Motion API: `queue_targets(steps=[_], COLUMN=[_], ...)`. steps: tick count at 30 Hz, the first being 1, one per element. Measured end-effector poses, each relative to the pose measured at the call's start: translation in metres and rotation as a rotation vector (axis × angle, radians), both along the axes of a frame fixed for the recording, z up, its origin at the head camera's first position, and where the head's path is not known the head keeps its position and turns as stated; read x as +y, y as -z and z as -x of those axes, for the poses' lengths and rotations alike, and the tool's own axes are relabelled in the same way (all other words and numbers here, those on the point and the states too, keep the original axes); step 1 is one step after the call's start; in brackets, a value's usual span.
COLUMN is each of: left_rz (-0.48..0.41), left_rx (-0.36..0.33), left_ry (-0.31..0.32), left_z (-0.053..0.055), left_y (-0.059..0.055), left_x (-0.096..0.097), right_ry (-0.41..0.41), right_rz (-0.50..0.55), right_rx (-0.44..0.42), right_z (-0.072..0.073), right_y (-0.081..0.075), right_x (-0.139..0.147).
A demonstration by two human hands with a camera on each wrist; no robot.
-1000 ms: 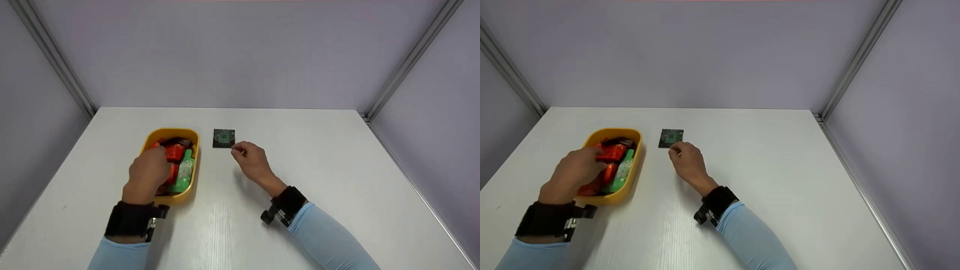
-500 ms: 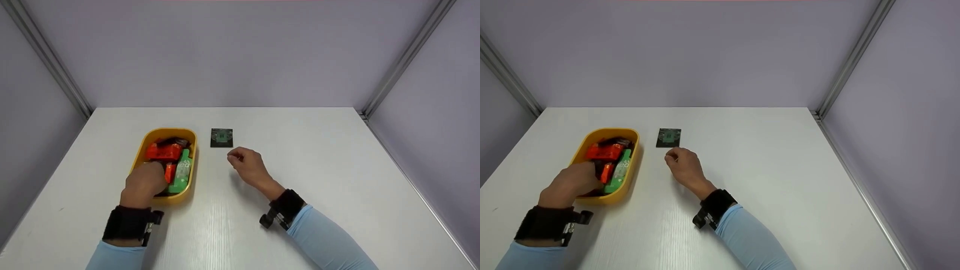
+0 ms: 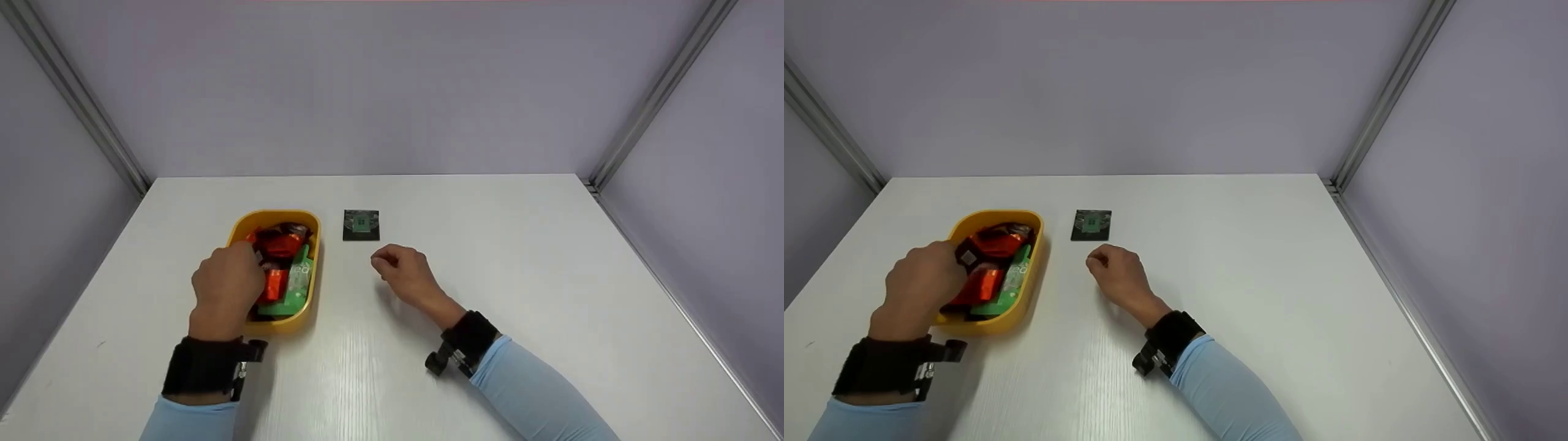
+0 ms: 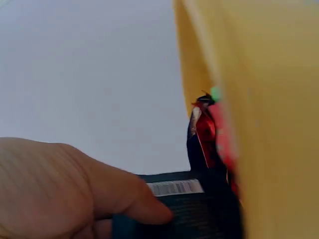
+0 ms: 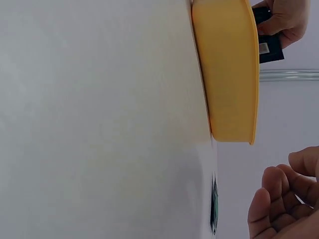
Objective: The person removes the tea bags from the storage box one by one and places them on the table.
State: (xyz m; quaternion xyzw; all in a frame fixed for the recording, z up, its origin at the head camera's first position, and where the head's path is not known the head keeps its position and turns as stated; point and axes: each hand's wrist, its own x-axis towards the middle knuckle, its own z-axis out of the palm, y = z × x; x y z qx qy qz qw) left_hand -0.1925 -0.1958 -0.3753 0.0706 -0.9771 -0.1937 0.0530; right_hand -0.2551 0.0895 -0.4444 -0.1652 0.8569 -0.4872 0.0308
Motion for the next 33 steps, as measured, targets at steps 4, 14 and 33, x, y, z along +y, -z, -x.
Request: queue_targets(steps=[4,14,33], left_rz=[-0.026,-0.058,-0.178], left_rx=[0.149,0.502,0.344], left_ry=[0.022,0.254,0.258], left_z=[0.001,0.011,0.015], left_y=[-0.003,0.013,0.027], left_x=[0.012,0.063,0.123], right_ry=[0.0,-0.009,0.146], right_rz=[0.021,0.139,0.647], right_rx=[0.005,-0.029,-0.185], right_z=[0.0,-0.006,0.001], right_y=[-0.002,-0.012,-0.009], right_x=[0.0,-0.007,0.004])
